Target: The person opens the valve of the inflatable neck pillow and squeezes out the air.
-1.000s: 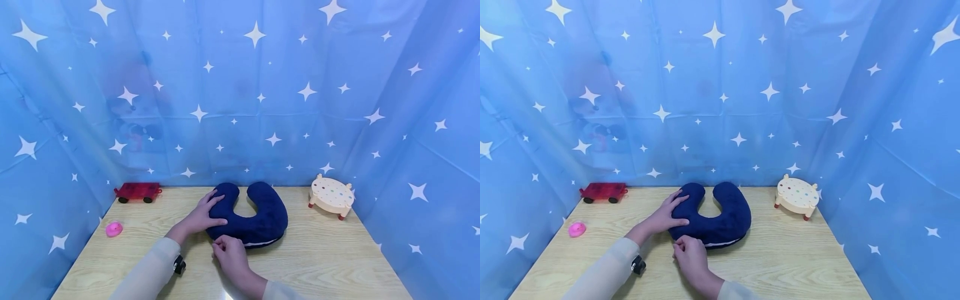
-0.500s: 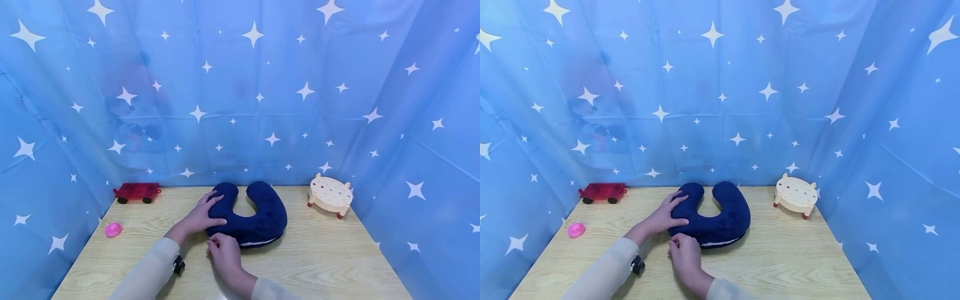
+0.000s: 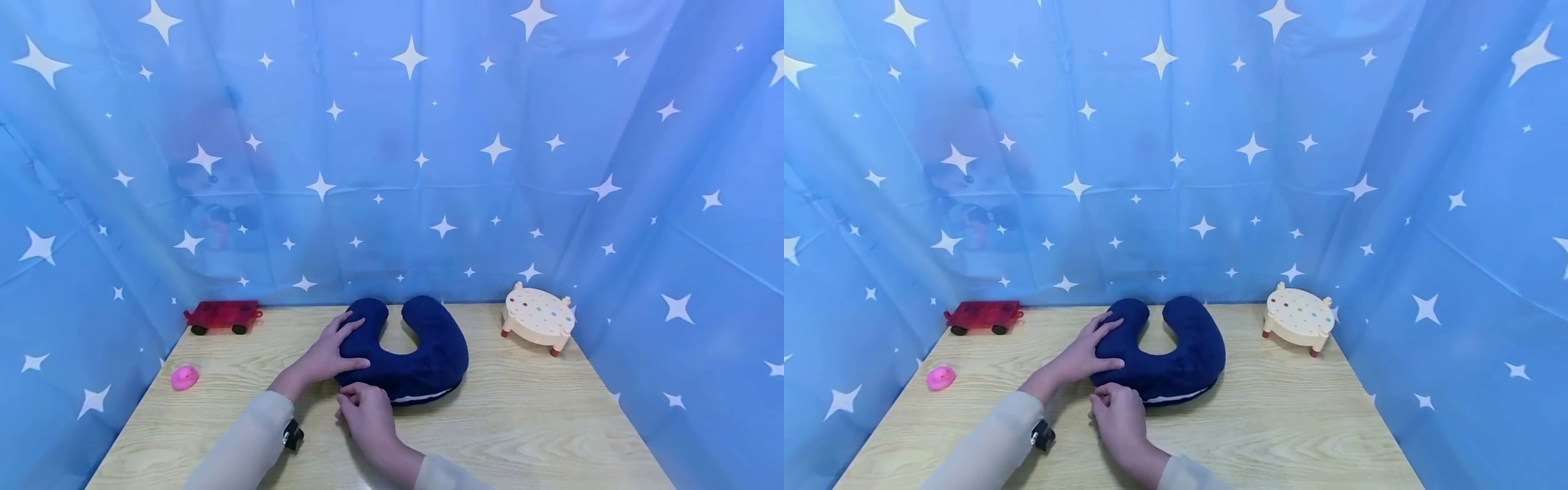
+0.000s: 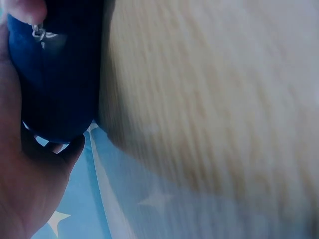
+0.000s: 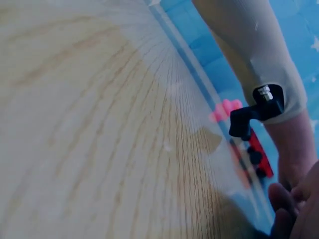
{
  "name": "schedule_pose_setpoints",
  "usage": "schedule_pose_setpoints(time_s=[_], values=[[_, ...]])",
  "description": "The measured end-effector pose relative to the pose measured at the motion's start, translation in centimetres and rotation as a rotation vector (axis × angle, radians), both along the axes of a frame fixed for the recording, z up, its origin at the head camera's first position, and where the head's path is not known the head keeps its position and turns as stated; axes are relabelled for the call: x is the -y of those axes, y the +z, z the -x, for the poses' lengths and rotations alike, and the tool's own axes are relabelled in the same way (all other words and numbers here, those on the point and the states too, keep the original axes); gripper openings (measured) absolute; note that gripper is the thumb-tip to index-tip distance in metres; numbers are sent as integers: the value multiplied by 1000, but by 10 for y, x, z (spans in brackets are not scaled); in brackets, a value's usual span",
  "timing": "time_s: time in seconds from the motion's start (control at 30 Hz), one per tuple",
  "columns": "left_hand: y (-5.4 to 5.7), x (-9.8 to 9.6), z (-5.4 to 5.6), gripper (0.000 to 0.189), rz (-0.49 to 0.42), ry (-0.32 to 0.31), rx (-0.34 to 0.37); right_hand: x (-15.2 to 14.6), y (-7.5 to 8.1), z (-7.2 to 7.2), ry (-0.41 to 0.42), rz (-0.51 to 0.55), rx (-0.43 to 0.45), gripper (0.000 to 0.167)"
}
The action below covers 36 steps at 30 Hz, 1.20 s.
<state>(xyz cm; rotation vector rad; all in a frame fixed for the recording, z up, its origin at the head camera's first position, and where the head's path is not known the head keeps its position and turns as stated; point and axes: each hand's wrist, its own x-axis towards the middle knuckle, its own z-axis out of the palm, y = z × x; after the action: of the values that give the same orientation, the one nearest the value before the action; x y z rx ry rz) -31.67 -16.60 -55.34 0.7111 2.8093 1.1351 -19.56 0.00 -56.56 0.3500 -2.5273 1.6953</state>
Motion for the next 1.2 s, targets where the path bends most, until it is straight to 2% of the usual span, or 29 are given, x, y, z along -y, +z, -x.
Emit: schedule_pose_setpoints(time_s=[0.13, 0.23, 0.3, 0.37, 0.47, 0.5, 0.57, 0.7, 0.83, 0.97, 1.2], values=[[-1, 0, 0, 97, -9, 6, 7, -13, 5, -6, 107, 76, 54, 15], [-1, 0, 0, 96, -9, 3, 10, -33, 11, -13, 192, 89, -5, 14], [-2, -1, 1, 96, -9, -6, 7, -49, 15, -15, 209, 61, -130, 13], [-2, -2, 1, 96, -13, -14, 3, -67, 19, -14, 201, 19, -319, 16], [-3, -2, 1, 97, -19, -17, 2, -97, 24, -4, 132, -90, -624, 27], [-2, -2, 0, 97, -20, -15, 5, -108, 25, 0, 111, -134, -698, 31], [-2, -1, -1, 97, -23, -11, 8, -129, 27, 9, 84, -230, -782, 36], [-3, 1, -1, 96, -32, -9, 8, -166, 25, 23, 84, -421, -817, 47], [-9, 4, -6, 97, -25, -11, 28, -186, 14, 26, 142, -517, -815, 54], [-9, 4, -5, 97, -25, -19, 40, -192, 6, 32, 200, -540, -825, 56], [-4, 2, 2, 98, -17, -4, -1, -193, 7, 43, 205, -505, -820, 49]])
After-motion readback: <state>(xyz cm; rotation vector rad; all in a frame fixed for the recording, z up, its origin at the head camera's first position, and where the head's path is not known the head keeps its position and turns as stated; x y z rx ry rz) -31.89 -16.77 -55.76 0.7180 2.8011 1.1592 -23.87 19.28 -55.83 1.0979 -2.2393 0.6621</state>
